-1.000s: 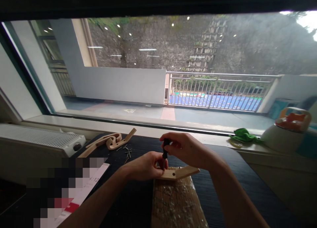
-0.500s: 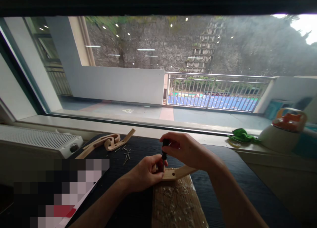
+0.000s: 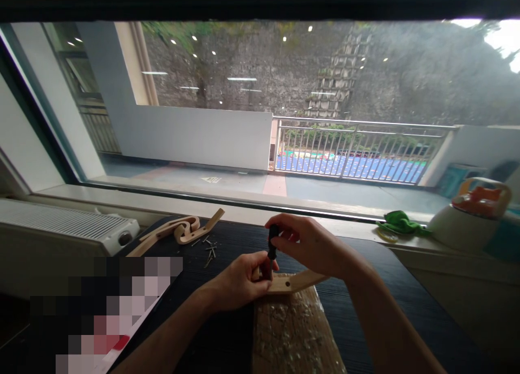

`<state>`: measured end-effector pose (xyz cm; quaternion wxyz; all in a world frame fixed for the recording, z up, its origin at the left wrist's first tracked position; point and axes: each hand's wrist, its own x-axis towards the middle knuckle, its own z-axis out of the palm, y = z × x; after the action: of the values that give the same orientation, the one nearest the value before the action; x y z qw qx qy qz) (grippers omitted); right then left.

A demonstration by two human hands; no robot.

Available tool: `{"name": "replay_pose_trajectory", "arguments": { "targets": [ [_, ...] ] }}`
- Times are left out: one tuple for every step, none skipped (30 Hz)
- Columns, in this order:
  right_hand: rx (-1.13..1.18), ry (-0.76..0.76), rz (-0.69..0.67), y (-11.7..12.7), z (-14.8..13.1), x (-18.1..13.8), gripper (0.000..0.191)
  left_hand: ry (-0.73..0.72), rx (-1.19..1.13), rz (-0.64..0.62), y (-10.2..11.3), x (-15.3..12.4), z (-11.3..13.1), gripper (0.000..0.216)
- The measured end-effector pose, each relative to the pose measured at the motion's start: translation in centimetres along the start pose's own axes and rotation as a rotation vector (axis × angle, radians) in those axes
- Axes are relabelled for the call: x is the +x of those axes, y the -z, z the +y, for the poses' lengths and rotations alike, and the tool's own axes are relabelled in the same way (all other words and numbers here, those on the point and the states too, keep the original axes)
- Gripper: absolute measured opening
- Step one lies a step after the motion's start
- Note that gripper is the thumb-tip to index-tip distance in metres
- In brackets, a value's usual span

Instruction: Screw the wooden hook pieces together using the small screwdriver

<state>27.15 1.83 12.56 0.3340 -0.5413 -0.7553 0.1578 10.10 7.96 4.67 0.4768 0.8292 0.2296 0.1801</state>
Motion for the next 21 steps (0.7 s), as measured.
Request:
{"name": "replay_pose_trajectory", "arguments": {
  "targets": [
    [-0.001,-0.001,0.002,0.0,0.0,0.0,0.023,0.002,0.007,0.0,0.1,0.0,0.0,0.02],
    [-0.002,-0.001,0.005,-0.1,0.0,0.1,0.023,0.003,0.011,-0.006,0.2,-0.1,0.0,0.021],
    [-0.002,0.0,0.005,-0.1,0.0,0.1,0.023,0.005,0.011,-0.016,0.4,-0.1,-0.1,0.023],
    [-0.003,0.002,0.006,-0.2,0.0,0.1,0.023,0.007,0.009,-0.034,0.6,-0.2,-0.1,0.026],
    [-0.004,0.001,0.006,-0.2,-0.1,0.1,0.023,0.011,0.008,-0.058,0.8,-0.2,0.0,0.029],
    [-0.005,0.001,0.008,-0.3,-0.1,0.1,0.023,0.017,0.008,-0.083,1.0,-0.3,0.0,0.032],
    [-0.005,0.0,0.008,-0.3,-0.1,0.1,0.024,0.024,0.012,-0.105,1.2,-0.4,0.0,0.035],
    [-0.006,-0.001,0.011,-0.3,-0.1,0.1,0.024,0.032,0.019,-0.121,1.3,-0.4,0.0,0.036],
    [-0.006,-0.001,0.012,-0.3,0.0,0.1,0.024,0.037,0.027,-0.129,1.4,-0.5,0.0,0.036],
    [-0.005,0.0,0.013,-0.3,0.0,0.1,0.024,0.039,0.033,-0.132,1.5,-0.5,0.0,0.036],
    [-0.004,0.002,0.013,-0.3,0.0,0.1,0.024,0.037,0.034,-0.13,1.5,-0.5,0.0,0.035],
    [-0.002,0.004,0.013,-0.3,0.0,0.1,0.024,0.035,0.028,-0.128,1.5,-0.5,0.1,0.035],
    [0.001,0.005,0.013,-0.3,0.0,0.1,0.024,0.032,0.019,-0.128,1.5,-0.5,0.1,0.036],
    [0.003,0.006,0.013,-0.3,0.0,0.1,0.024,0.03,0.008,-0.13,1.4,-0.5,0.1,0.036],
    [0.004,0.007,0.013,-0.2,0.0,0.1,0.023,0.03,-0.003,-0.131,1.4,-0.4,0.1,0.036],
    [0.004,0.009,0.014,-0.2,0.0,0.1,0.023,0.03,-0.014,-0.129,1.3,-0.4,0.2,0.036],
    [0.003,0.012,0.016,-0.2,0.0,0.2,0.022,0.031,-0.026,-0.122,1.2,-0.4,0.2,0.036],
    [0.002,0.016,0.018,-0.2,0.0,0.2,0.022,0.032,-0.038,-0.114,1.1,-0.3,0.2,0.036],
    [0.001,0.019,0.019,-0.3,0.1,0.2,0.022,0.033,-0.051,-0.101,1.0,-0.3,0.2,0.035],
    [-0.001,0.02,0.02,-0.2,0.1,0.2,0.022,0.031,-0.062,-0.086,0.8,-0.2,0.1,0.035],
    [-0.001,0.02,0.02,-0.2,0.2,0.2,0.021,0.027,-0.067,-0.069,0.7,-0.2,0.1,0.035]
  ]
}}
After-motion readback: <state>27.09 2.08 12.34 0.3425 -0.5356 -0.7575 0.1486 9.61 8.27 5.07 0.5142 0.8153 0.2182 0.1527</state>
